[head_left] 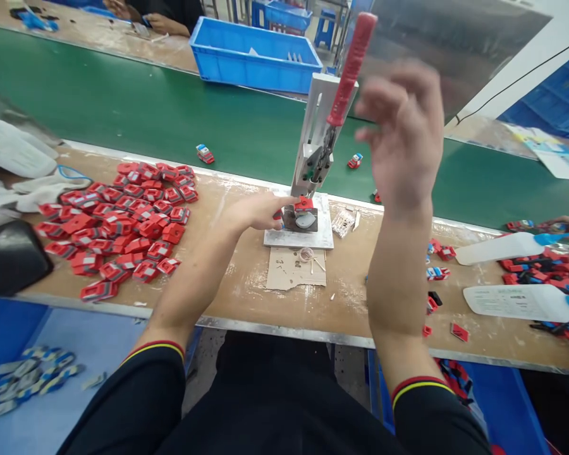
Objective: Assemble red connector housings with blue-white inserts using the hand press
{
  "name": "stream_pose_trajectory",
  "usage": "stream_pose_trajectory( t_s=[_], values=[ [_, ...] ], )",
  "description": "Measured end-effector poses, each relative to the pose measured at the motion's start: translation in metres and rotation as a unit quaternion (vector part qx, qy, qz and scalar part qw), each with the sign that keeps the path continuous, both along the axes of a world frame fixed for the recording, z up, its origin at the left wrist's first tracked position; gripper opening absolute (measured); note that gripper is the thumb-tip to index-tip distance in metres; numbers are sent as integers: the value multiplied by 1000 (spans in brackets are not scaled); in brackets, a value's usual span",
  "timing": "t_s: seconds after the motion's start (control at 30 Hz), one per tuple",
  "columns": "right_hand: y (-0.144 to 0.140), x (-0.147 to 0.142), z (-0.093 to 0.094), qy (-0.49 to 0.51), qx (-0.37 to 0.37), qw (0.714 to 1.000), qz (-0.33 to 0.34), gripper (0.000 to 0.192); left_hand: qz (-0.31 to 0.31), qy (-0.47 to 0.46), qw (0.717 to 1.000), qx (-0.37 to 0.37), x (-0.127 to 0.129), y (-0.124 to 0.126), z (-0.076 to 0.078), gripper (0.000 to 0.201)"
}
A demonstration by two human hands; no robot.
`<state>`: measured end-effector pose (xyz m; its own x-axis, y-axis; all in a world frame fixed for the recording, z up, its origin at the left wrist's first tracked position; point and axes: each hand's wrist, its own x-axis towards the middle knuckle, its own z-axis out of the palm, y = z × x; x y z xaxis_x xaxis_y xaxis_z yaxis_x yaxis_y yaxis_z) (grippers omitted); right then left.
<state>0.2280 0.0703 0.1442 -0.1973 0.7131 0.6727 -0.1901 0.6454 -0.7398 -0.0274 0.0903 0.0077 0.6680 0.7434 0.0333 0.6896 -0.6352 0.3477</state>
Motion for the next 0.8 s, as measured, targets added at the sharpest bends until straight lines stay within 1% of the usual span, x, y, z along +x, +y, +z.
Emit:
stream_pose_trajectory(
  t_s=[0.03, 0.07, 0.1, 0.13, 0.17, 0.2, 0.23, 0.27, 0.33, 0.4, 0.5, 0.53, 0.57, 0.63, 0.7, 0.8],
  values=[
    [-1, 9, -27, 6, 25, 999, -46, 11, -2, -15, 1000, -6, -1, 0, -1, 86],
    [-3, 17, -56, -8, 27, 995, -95, 8, -7, -34, 999, -12, -1, 0, -2, 86],
    [-3, 22, -85, -58, -6, 989, -134, 9, -13, -52, 998, -17, -1, 0, -3, 86],
    [-3, 23, -111, -128, -56, 979, -148, 17, -17, -66, 997, -21, -1, -1, -2, 85],
    [-2, 21, -134, -198, -102, 963, -151, 30, -17, -71, 997, -24, 0, -2, 0, 83],
    [0, 15, -153, -247, -130, 949, -149, 42, -14, -66, 997, -28, 1, -4, 3, 81],
    [3, 9, -166, -279, -146, 939, -139, 47, -8, -52, 998, -33, 3, -6, 6, 79],
    [7, 1, -175, -294, -154, 934, -130, 48, 0, -35, 999, -39, 5, -9, 10, 77],
    [12, -8, -182, -290, -157, 937, -119, 43, 13, -9, 998, -60, 7, -14, 17, 76],
    [10, -8, -182, -270, -162, 941, -120, 39, 21, -23, 995, -91, 7, -18, 19, 79],
    [-5, 9, -182, -244, -180, 944, -128, 42, 38, -116, 981, -153, 0, -19, 11, 87],
    [-12, 16, -182, -224, -193, 947, -124, 43, 47, -152, 973, -168, -4, -18, 8, 86],
    [-20, 23, -181, -195, -210, 951, -116, 45, 57, -184, 965, -179, -7, -17, 5, 82],
    [-35, 33, -178, -120, -252, 955, -98, 49, 73, -229, 952, -191, -13, -14, 2, 67],
    [-49, 37, -171, -52, -290, 951, -91, 51, 77, -258, 940, -208, -17, -13, 2, 55],
    [-65, 36, -158, -9, -312, 943, -113, 50, 86, -293, 921, -242, -18, -13, 5, 55]
  ],
)
